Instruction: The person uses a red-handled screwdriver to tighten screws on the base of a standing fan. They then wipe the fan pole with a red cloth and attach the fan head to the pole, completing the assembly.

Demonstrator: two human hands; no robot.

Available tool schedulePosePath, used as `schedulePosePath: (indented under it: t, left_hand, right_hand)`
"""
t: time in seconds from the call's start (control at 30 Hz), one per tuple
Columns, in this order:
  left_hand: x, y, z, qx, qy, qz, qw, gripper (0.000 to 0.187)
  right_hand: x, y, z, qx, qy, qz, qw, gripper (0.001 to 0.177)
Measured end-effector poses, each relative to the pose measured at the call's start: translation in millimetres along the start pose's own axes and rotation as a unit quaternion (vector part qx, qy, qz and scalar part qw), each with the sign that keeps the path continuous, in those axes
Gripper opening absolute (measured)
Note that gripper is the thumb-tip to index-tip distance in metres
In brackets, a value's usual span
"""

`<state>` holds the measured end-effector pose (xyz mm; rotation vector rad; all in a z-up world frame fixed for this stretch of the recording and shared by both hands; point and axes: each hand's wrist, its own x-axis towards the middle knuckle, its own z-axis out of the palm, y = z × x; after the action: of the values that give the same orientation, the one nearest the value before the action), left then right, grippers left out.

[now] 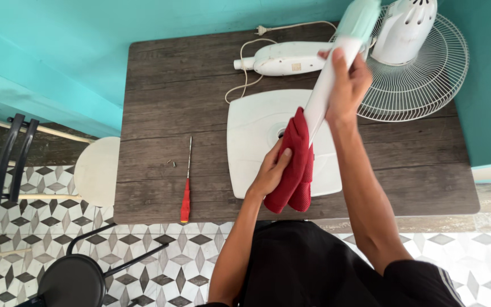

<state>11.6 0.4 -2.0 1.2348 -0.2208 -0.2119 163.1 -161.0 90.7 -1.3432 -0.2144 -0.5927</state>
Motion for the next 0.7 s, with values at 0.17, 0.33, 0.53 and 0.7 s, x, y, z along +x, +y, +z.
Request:
schedulePosePath:
  t: [0.17, 0.33, 0.53, 0.7]
  left_hand:
    - [-4, -19, -5, 0.015, 0.031, -0.048, 0.998, 0.053]
    - [10, -32, 4, 0.076, 0.020, 0.029, 0.996, 0.049]
    - [29, 4, 9, 0.120, 0.074, 0.054, 0.989, 0.043]
    - [7, 30, 31, 0.178, 0.071, 0.085, 0.978, 0.063]
  right_hand:
    - [15, -16, -3, 0.033, 0.015, 0.023, 0.999, 0.035]
    - [-8, -25, 12, 0.016, -0.034, 0.043, 0.998, 0.036]
    - [-38, -38, 25, 0.053, -0.040, 0.095, 0.993, 0.039]
    - [-18, -37, 18, 0.019, -0.024, 0.096, 0.995, 0.037]
